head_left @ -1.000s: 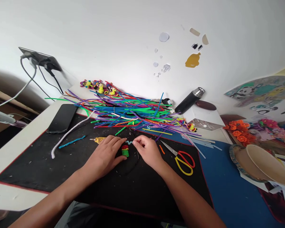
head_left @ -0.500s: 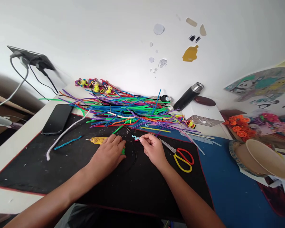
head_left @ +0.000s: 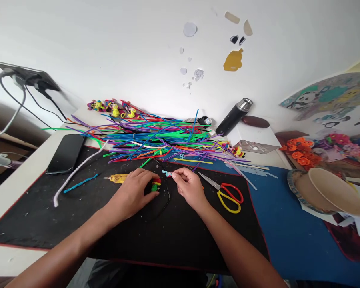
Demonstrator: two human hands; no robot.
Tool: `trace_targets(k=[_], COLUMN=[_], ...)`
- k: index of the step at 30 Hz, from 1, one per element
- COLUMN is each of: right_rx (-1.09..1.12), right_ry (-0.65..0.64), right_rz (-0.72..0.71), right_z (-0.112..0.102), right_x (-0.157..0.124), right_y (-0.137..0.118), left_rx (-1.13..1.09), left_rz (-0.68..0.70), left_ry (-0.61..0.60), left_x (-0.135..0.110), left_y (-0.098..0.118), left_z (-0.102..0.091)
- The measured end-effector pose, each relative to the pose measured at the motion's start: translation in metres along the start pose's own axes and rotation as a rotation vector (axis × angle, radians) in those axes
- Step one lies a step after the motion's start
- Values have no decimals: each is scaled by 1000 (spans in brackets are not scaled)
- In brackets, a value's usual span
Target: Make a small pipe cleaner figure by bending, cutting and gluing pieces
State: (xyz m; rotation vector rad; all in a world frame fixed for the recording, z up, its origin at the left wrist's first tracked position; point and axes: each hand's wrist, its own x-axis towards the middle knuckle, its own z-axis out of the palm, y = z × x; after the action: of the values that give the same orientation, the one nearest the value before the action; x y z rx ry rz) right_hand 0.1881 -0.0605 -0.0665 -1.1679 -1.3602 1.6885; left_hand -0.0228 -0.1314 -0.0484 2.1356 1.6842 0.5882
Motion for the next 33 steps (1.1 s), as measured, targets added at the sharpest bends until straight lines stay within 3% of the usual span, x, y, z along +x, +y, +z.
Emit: trace_targets(k=[6,11,25,33], right_rx=[16,32,-13,-62], right_ry=[0,-4,-26,-50], right_rz=[5,17,15,4], right_z=[-1,1,8,14], right_x=[-2,-1,-3,-3], right_y=[-1,1,6,8], left_rx=[213,298,170,132], left_rz=[30,49,58,37], left_ry=[5,8,-1,19], left_x=[-4,-11,-7,-6], left_y=[2,-8,-7,-17], left_z=[-4,-10,-4,6])
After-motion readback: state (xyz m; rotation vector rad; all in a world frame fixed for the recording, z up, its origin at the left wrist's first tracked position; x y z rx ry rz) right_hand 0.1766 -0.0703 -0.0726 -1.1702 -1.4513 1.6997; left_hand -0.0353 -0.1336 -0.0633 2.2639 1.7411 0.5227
